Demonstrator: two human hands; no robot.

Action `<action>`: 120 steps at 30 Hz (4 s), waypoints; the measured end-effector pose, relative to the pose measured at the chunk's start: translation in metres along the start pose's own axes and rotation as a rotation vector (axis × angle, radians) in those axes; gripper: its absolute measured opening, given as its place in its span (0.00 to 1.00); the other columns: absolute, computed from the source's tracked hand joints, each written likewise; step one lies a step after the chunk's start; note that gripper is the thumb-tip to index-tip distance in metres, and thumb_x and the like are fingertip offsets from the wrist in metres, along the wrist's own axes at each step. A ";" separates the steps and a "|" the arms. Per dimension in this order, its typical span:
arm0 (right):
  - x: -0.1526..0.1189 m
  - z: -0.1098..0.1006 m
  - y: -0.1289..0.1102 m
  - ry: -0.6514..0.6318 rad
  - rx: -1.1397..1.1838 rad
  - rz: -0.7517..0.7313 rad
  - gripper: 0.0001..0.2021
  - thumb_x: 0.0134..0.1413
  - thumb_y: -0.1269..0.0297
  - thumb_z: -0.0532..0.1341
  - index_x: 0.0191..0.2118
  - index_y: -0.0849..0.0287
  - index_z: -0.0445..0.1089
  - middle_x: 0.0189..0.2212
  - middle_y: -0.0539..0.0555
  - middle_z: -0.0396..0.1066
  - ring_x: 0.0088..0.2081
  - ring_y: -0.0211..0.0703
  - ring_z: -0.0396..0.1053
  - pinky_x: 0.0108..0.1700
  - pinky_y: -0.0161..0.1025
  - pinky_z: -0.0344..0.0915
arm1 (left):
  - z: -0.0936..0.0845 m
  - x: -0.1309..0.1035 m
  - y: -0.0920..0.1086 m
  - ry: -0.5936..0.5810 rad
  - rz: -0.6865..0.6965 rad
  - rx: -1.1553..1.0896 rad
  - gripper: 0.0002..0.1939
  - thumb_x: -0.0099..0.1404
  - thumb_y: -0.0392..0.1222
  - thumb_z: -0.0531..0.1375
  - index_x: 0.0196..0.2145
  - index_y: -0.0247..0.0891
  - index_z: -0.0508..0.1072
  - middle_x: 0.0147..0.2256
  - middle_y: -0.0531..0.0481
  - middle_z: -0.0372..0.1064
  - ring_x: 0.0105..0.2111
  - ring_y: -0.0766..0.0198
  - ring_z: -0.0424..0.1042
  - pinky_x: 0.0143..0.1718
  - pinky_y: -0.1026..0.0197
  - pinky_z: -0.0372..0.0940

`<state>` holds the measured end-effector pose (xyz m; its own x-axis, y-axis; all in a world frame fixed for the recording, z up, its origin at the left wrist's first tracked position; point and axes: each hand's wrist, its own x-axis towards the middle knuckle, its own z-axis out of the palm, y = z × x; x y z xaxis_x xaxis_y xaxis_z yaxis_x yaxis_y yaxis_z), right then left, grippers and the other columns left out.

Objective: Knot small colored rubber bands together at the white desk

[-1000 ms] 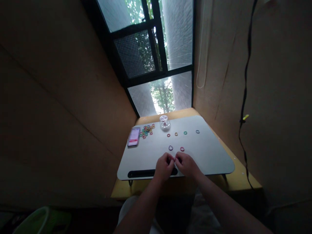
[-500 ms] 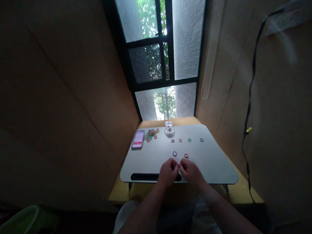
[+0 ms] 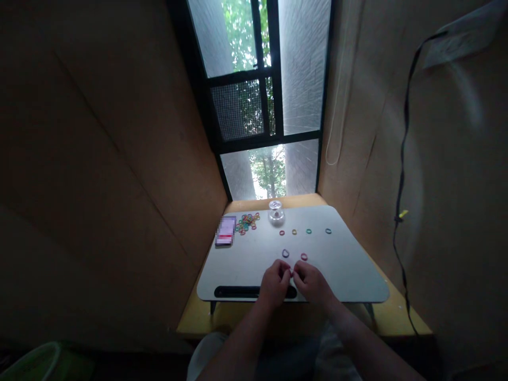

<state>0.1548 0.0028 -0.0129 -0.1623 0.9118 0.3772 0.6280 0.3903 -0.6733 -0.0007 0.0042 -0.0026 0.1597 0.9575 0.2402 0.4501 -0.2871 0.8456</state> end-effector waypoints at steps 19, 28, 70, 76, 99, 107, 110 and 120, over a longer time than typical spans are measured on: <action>0.000 0.001 -0.001 0.012 -0.034 -0.006 0.09 0.56 0.66 0.53 0.25 0.56 0.58 0.22 0.47 0.62 0.26 0.38 0.61 0.30 0.34 0.53 | -0.004 -0.002 0.006 -0.024 0.021 -0.011 0.09 0.65 0.43 0.55 0.34 0.37 0.73 0.30 0.52 0.72 0.29 0.65 0.68 0.33 0.64 0.60; 0.000 0.003 0.001 0.015 -0.055 -0.005 0.09 0.56 0.66 0.53 0.25 0.56 0.57 0.21 0.47 0.62 0.25 0.38 0.61 0.29 0.34 0.53 | -0.003 -0.002 0.004 -0.027 0.035 0.005 0.08 0.65 0.42 0.56 0.33 0.37 0.72 0.29 0.53 0.71 0.29 0.66 0.67 0.32 0.64 0.58; 0.004 -0.001 0.002 -0.034 -0.052 0.002 0.09 0.55 0.63 0.53 0.25 0.56 0.59 0.21 0.48 0.62 0.25 0.38 0.60 0.28 0.35 0.56 | -0.006 -0.001 0.009 -0.072 0.038 0.048 0.07 0.65 0.41 0.55 0.34 0.39 0.72 0.30 0.51 0.71 0.29 0.63 0.67 0.31 0.62 0.57; 0.003 0.000 0.002 -0.014 -0.071 -0.020 0.09 0.54 0.64 0.54 0.24 0.56 0.59 0.20 0.48 0.62 0.25 0.38 0.60 0.28 0.34 0.55 | -0.006 -0.002 0.010 -0.064 0.037 0.055 0.07 0.65 0.42 0.55 0.33 0.39 0.72 0.29 0.51 0.71 0.29 0.64 0.67 0.31 0.62 0.57; 0.000 -0.001 -0.003 0.019 -0.004 0.011 0.09 0.55 0.65 0.54 0.25 0.56 0.60 0.21 0.47 0.63 0.25 0.38 0.60 0.28 0.34 0.51 | -0.002 -0.005 0.012 -0.050 0.041 0.137 0.07 0.65 0.40 0.54 0.32 0.38 0.71 0.29 0.52 0.70 0.30 0.64 0.67 0.32 0.63 0.57; 0.000 -0.001 -0.003 0.011 -0.025 0.003 0.09 0.56 0.65 0.54 0.25 0.56 0.58 0.21 0.47 0.63 0.25 0.38 0.61 0.28 0.35 0.52 | -0.003 -0.005 0.013 -0.055 0.035 0.136 0.06 0.65 0.39 0.55 0.32 0.38 0.71 0.29 0.52 0.70 0.30 0.64 0.67 0.32 0.63 0.57; 0.000 -0.001 -0.004 0.008 -0.033 0.004 0.09 0.56 0.66 0.53 0.25 0.56 0.58 0.21 0.47 0.63 0.25 0.38 0.61 0.28 0.35 0.52 | -0.004 -0.005 0.012 -0.054 0.030 0.130 0.06 0.65 0.40 0.55 0.32 0.38 0.70 0.29 0.52 0.70 0.30 0.65 0.67 0.32 0.63 0.57; -0.001 -0.001 -0.004 0.009 -0.051 -0.005 0.09 0.55 0.66 0.53 0.25 0.56 0.57 0.21 0.47 0.62 0.25 0.38 0.60 0.28 0.34 0.52 | -0.003 -0.005 0.010 -0.061 0.033 0.136 0.06 0.64 0.39 0.55 0.32 0.38 0.71 0.29 0.52 0.71 0.30 0.65 0.67 0.32 0.64 0.57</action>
<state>0.1529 -0.0002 -0.0099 -0.1589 0.9084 0.3867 0.6655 0.3879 -0.6377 0.0002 -0.0038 0.0063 0.2281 0.9451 0.2339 0.5576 -0.3238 0.7643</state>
